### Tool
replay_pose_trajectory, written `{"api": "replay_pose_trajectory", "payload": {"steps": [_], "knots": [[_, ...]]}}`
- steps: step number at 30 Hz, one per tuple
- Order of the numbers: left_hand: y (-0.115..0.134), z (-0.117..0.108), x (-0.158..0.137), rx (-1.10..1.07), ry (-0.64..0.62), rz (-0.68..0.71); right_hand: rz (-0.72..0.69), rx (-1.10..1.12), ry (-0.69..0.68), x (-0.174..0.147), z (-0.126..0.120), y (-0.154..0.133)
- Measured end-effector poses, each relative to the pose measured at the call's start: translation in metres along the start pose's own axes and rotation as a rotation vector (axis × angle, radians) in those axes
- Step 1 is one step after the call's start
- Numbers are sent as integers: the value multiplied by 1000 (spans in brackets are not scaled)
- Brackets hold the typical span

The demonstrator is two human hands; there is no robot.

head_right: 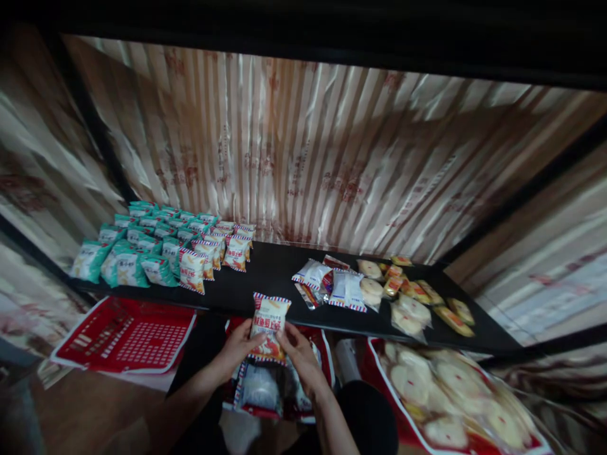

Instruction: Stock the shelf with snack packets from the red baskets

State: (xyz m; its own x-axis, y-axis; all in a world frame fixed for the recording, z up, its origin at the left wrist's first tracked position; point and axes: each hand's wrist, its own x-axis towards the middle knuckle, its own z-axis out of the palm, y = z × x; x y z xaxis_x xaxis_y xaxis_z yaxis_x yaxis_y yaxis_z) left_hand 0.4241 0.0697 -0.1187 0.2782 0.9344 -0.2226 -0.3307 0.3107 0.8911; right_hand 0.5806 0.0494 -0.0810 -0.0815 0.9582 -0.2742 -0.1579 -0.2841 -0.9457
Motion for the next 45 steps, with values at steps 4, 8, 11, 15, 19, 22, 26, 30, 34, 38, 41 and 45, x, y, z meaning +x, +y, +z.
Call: {"api": "replay_pose_trajectory", "payload": {"steps": [4,8,11,15,19,22,26,30,34,38,41,45], "knots": [[-5,-12,1,80,-1,33,1,-60,-16,4,12,0],[-9,-25,8,138,36,76,7,-75,1,16,23,8],[-5,-35,14,228,107,118,-14,-110,12,33,32,10],[11,-51,23,375,224,163,-47,-143,1,60,49,8],[28,-68,34,571,360,191,-56,-150,-1,89,69,2],[34,-80,45,738,459,265,-84,-182,29,111,81,0],[32,-89,59,927,529,407,-132,-204,62,141,92,3],[25,-94,70,1009,536,535,-210,-238,105,168,98,9],[19,-96,79,1050,494,598,-289,-271,148,189,100,16],[14,-98,88,1078,501,650,-344,-283,164,204,105,21],[13,-100,95,1084,541,650,-353,-283,164,211,110,24],[14,-101,100,1097,579,619,-372,-297,175,216,117,26]]}}
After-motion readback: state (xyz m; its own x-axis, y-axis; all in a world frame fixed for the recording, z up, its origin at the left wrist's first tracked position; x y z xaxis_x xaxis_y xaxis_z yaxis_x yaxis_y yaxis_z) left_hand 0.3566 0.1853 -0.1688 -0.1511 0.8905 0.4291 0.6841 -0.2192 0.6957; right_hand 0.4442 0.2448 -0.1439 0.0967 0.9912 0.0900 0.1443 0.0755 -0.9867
